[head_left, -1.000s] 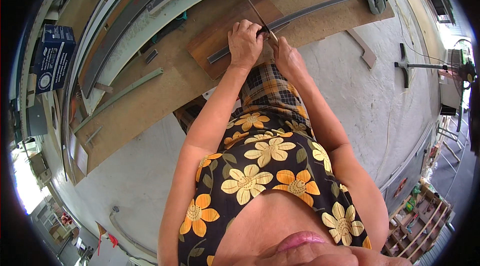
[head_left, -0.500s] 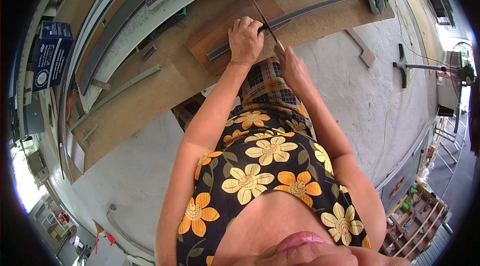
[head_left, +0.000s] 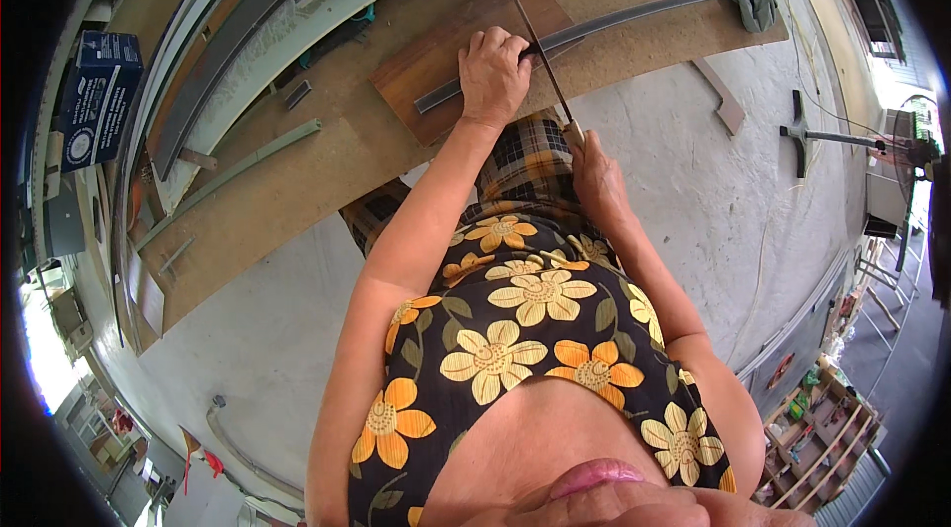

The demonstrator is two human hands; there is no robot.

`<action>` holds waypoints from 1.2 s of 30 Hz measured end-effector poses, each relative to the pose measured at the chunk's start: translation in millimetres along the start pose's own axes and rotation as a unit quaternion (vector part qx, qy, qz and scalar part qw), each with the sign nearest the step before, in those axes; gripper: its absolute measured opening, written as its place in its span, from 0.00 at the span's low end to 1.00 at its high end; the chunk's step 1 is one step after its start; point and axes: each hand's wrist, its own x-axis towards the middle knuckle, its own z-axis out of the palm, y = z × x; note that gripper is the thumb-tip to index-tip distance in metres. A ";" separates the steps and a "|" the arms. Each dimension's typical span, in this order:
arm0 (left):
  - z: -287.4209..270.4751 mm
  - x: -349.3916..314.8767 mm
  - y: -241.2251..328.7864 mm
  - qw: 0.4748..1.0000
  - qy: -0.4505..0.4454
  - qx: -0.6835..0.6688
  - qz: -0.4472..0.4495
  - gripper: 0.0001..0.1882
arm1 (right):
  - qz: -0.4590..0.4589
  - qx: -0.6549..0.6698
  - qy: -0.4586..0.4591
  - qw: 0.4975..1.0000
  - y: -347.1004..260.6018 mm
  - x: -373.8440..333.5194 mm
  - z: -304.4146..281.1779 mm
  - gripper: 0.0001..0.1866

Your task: Sawing a thin material strip held against a wooden block on a workbench using a hacksaw.

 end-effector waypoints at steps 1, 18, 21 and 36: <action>-0.2 0.6 0.1 1.000 0.004 0.000 0.004 0.09 | -0.002 -0.002 0.003 1.000 -0.9 0.4 -1.0 0.11; -2.3 -1.9 2.6 1.000 0.006 0.004 0.001 0.08 | -0.023 0.004 0.004 1.000 3.0 -1.5 1.6 0.10; -2.6 -0.9 3.1 1.000 0.009 0.006 0.004 0.08 | -0.052 0.003 0.016 0.998 1.2 11.7 -0.7 0.09; -3.0 -1.0 2.7 1.000 0.001 0.007 -0.004 0.08 | -0.027 0.010 0.002 1.000 -0.6 -0.5 -0.7 0.10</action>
